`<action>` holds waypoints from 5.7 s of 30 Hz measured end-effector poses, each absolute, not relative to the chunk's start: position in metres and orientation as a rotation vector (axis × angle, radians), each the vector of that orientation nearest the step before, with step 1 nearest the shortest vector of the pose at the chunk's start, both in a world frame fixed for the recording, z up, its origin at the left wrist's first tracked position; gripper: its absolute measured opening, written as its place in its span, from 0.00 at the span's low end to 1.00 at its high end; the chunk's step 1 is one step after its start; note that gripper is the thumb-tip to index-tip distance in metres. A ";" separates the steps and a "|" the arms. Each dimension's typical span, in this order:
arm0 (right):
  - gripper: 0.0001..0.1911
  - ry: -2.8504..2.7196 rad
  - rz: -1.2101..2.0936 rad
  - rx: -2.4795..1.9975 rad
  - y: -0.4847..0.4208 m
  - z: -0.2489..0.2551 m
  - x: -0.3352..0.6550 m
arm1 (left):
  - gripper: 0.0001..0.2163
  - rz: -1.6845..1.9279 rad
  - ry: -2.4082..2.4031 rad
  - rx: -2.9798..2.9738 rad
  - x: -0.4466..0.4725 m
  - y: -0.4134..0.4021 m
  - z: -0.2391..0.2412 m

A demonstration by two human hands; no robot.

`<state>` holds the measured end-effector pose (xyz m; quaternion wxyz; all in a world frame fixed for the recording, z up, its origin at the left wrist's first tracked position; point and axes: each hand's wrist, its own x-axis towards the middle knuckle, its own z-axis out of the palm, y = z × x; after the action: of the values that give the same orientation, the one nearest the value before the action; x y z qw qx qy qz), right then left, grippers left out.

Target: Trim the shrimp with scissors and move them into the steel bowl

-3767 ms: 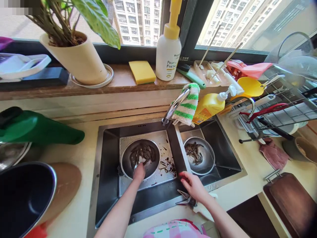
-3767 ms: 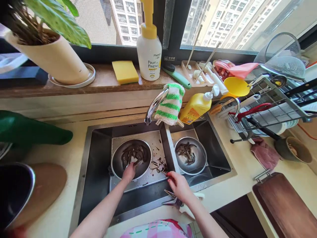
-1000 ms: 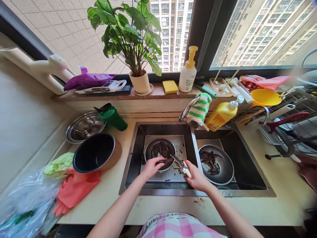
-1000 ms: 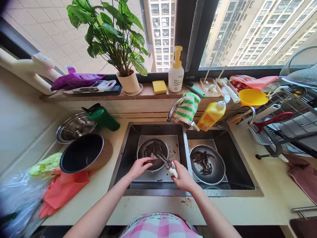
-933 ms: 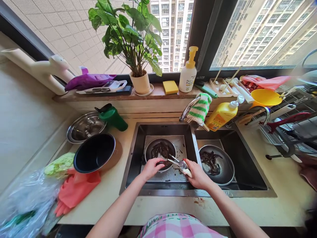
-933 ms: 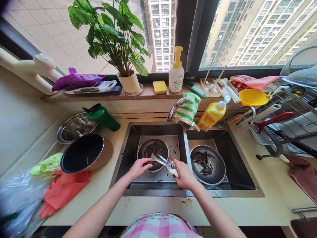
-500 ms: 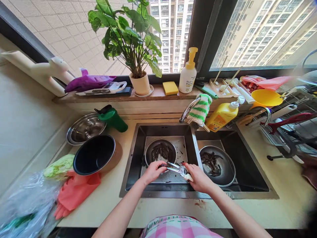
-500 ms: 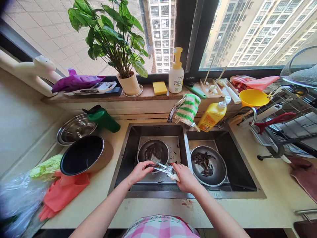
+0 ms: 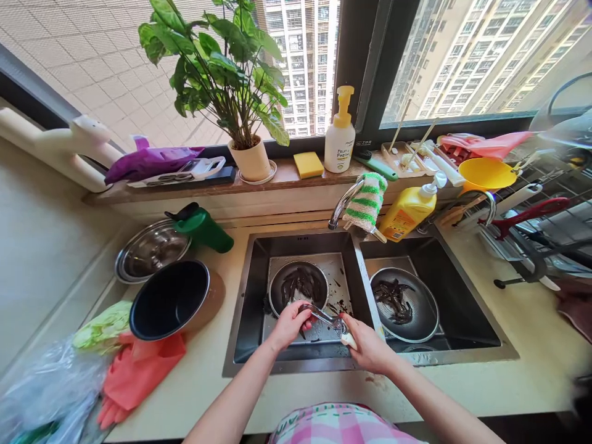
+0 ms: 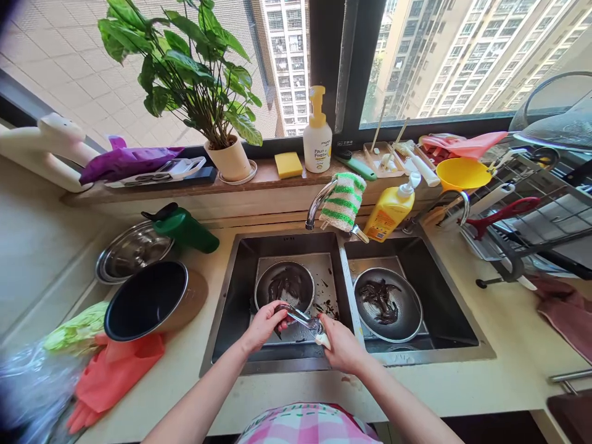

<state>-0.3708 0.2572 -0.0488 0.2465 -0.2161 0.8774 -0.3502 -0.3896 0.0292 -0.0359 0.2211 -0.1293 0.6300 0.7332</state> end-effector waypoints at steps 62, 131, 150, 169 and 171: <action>0.24 2.534 -0.775 -0.046 0.252 -0.045 -0.327 | 0.12 1.478 1.721 -0.252 -0.397 0.066 -0.056; 0.09 1.481 -2.168 0.302 0.211 -0.098 -0.370 | 0.08 0.909 2.346 0.345 -0.380 0.063 -0.042; 0.17 1.384 -2.279 0.605 0.198 -0.098 -0.368 | 0.10 1.075 2.312 0.184 -0.379 0.071 -0.043; 0.09 1.816 -2.186 0.461 0.193 -0.097 -0.374 | 0.11 1.200 2.184 -0.017 -0.379 0.074 -0.057; 0.10 1.904 -2.125 0.440 0.193 -0.098 -0.374 | 0.11 1.169 2.243 0.022 -0.378 0.073 -0.055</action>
<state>-0.3743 0.1934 -0.0976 0.1271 0.1510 0.6543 -0.7300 -0.3784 0.0733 -0.0551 0.3012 0.0082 0.8455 0.4408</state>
